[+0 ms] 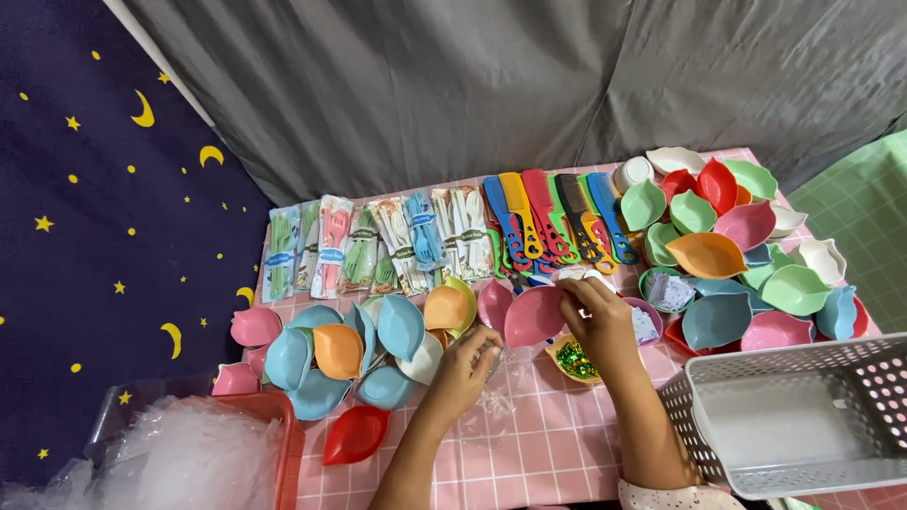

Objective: Assembling and sealing small leaf-shaped decorative pouches filled with sequins using a handheld tool.

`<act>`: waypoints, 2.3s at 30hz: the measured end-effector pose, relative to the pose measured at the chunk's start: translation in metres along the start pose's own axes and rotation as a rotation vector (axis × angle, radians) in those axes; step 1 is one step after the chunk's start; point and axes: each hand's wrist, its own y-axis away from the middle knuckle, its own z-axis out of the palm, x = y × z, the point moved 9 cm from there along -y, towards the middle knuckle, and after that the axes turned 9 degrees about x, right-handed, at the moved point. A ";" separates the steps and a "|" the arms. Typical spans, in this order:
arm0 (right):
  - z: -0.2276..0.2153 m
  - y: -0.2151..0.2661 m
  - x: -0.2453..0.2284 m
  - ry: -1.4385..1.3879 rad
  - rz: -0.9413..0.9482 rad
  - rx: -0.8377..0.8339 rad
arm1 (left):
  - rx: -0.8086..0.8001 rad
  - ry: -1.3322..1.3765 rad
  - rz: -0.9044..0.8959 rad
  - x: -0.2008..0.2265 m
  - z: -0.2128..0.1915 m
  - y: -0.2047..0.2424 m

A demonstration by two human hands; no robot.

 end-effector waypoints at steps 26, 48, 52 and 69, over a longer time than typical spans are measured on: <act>0.011 0.011 -0.026 -0.020 -0.204 0.033 | 0.041 0.218 -0.045 -0.014 0.000 -0.001; 0.027 0.012 -0.063 -0.253 -0.124 -0.260 | -0.029 0.684 -0.162 -0.056 0.021 -0.002; 0.031 0.017 -0.060 -0.234 -0.157 -0.289 | 0.007 0.721 -0.186 -0.066 0.016 -0.003; 0.041 0.033 -0.042 -0.243 -0.201 -0.141 | 0.013 0.799 -0.231 -0.054 0.016 0.004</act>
